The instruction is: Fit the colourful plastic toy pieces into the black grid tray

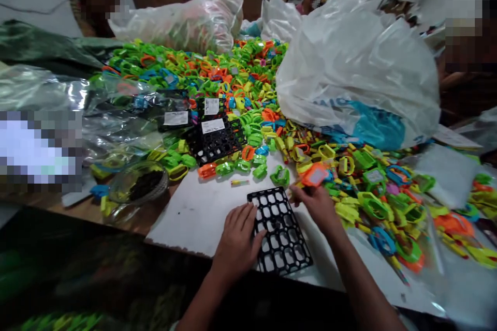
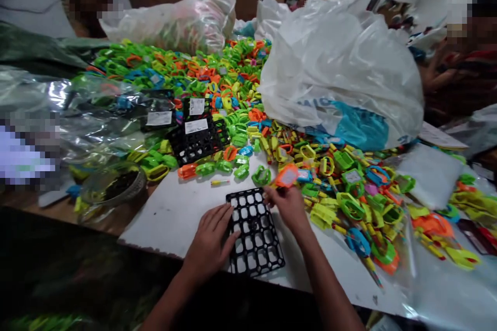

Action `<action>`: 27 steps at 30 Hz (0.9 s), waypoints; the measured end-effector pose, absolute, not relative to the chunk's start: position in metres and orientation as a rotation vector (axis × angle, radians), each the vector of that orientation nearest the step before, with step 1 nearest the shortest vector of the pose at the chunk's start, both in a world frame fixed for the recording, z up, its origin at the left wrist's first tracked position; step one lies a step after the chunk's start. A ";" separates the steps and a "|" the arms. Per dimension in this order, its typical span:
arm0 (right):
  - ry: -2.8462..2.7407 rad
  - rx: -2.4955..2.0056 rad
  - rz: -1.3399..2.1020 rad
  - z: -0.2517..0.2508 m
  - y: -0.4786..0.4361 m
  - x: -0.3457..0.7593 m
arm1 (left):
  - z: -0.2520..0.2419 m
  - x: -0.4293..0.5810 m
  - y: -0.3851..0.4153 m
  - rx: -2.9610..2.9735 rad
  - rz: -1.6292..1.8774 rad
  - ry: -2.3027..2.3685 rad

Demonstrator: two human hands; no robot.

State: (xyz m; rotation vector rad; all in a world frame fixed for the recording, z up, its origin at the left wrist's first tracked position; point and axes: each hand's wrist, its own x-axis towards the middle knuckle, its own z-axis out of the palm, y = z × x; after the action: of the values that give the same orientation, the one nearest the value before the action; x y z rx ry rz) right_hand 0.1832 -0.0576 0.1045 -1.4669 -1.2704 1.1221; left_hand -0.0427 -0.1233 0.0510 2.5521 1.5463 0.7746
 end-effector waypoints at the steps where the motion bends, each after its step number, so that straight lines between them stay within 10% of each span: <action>1: -1.267 -1.369 1.256 0.100 -0.058 0.165 | 0.051 -0.042 -0.123 2.543 0.770 1.541; 10: -1.217 -1.220 1.566 0.059 -0.024 0.093 | 0.054 -0.041 -0.123 2.490 0.748 1.516; 20: -1.857 -1.320 0.748 0.055 -0.037 0.089 | 0.045 -0.043 -0.118 2.567 0.830 1.512; 27: -1.930 -1.225 0.822 0.056 -0.033 0.096 | 0.044 -0.044 -0.115 2.637 0.882 1.475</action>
State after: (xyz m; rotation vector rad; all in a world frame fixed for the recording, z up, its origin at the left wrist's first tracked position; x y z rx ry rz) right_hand 0.0959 -0.0327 0.0559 -1.2248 -1.9304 0.8219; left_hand -0.0439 -0.1147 0.0442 2.6374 1.4748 0.8817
